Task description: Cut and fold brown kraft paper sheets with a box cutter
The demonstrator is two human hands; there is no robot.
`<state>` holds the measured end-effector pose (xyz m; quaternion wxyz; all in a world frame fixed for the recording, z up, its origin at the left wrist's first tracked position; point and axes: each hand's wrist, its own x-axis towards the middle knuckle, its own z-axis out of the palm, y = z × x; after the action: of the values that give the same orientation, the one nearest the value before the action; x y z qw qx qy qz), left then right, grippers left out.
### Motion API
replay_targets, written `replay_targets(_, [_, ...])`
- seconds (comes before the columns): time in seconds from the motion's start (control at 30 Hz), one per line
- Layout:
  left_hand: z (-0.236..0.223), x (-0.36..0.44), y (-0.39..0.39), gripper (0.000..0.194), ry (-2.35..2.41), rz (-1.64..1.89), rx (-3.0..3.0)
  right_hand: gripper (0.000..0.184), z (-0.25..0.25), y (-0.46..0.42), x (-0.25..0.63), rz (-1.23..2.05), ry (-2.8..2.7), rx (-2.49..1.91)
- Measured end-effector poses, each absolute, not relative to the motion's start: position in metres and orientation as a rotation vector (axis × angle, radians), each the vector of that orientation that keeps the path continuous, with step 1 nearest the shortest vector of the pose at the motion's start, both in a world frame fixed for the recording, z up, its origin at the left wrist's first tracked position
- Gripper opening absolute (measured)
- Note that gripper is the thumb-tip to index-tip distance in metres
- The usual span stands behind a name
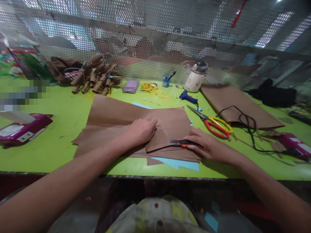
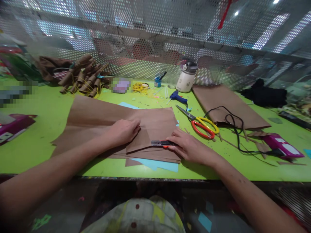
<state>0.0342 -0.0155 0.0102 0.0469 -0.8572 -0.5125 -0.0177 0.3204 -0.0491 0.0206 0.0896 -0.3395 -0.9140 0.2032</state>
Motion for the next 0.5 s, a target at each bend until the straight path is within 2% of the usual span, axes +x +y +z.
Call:
replay_targets(0.3, [0.0137, 0.0386, -0.0239, 0.019, -1.536, -0.046, -2.556, 0.034, 0.0259, -0.0460, 0.3135, 0.603, -2.717, -0.959])
replay_targets(0.5, [0.0148, 0.0405, -0.0231, 0.013, -1.157, -0.246, -2.556, 0.034, 0.0237, -0.0447, 0.3180, 0.590, -2.723, -0.940])
